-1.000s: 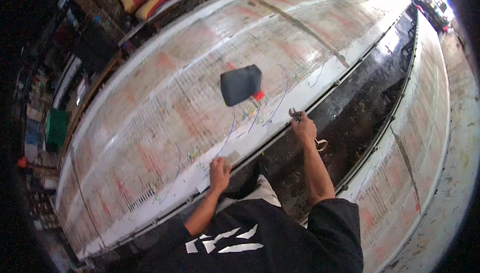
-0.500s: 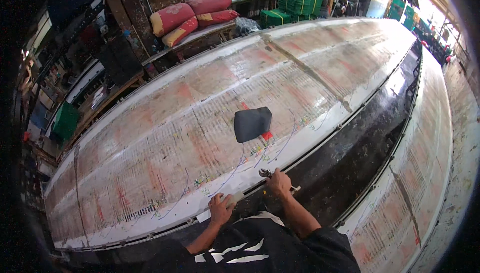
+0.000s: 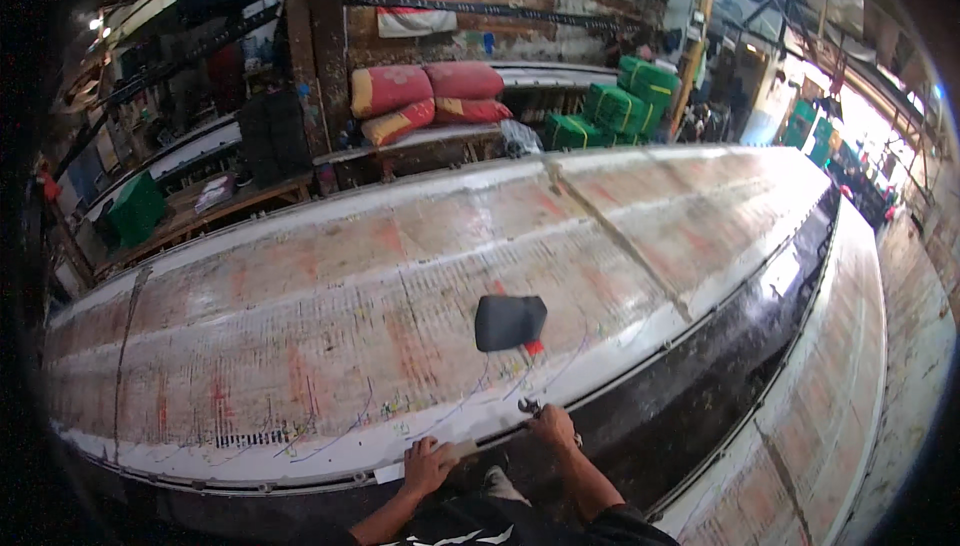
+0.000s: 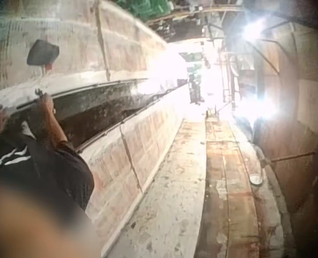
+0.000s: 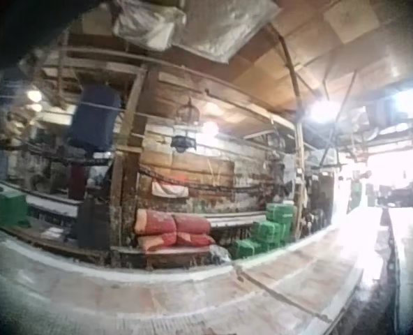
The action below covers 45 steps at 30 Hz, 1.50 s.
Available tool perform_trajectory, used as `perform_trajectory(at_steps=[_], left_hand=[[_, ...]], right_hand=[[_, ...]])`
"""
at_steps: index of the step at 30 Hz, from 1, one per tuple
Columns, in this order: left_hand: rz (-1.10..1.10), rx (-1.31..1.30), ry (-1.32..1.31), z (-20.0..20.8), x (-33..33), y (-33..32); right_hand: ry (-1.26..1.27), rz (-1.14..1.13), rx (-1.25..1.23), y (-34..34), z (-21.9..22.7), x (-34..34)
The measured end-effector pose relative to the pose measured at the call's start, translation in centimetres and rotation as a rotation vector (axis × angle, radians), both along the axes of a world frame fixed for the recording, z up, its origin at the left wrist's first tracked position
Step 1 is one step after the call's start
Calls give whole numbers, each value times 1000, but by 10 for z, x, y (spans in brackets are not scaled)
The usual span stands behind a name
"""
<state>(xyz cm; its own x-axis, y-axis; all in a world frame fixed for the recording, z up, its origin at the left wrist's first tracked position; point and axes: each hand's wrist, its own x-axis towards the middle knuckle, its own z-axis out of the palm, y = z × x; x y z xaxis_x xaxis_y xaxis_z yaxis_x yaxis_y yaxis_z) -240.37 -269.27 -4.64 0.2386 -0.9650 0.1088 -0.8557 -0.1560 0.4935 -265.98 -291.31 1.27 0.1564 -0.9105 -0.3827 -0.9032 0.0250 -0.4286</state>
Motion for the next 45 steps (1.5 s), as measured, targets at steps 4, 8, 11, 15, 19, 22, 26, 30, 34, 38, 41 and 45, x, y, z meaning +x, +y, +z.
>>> perform_trajectory(at_steps=[4, 8, 11, 15, 19, 22, 26, 30, 34, 38, 41, 45], left_hand=[[-31, 7, 20, 7, 0, -1], [-47, 31, -10, 3, 2, 1], [-39, 44, -16, 2, -1, 3], [-24, 67, 15, 3, -1, -3], [-45, -3, -31, -6, 0, -8], [-48, -48, -91, -4, 1, -9], [-56, -46, -103, -2, 3, -5], [-50, -53, -87, 0, 2, 0], [-32, -12, -77, 0, -1, 6], [-11, 53, -85, -4, -5, 4], [-25, 36, -36, 5, -3, -3], [35, 27, -2, 4, -1, -2]], right_hand=[[-21, 100, -60, -3, -28, -7], [-198, 287, 77, 19, -21, 25], [-156, 260, 120, 52, -17, 59], [-96, 91, 181, 68, -6, 72], [-162, 98, 207, 63, -13, 71], [-152, 98, 209, 65, -18, 72], [-170, 24, 154, 76, -5, 74], [-203, 51, 184, 81, -1, 72], [-142, 79, 187, 86, -1, 71], [-143, 162, 69, 85, -21, 65], [-239, 101, 17, 79, -39, 63], [-275, 80, 20, 78, -26, 72]])
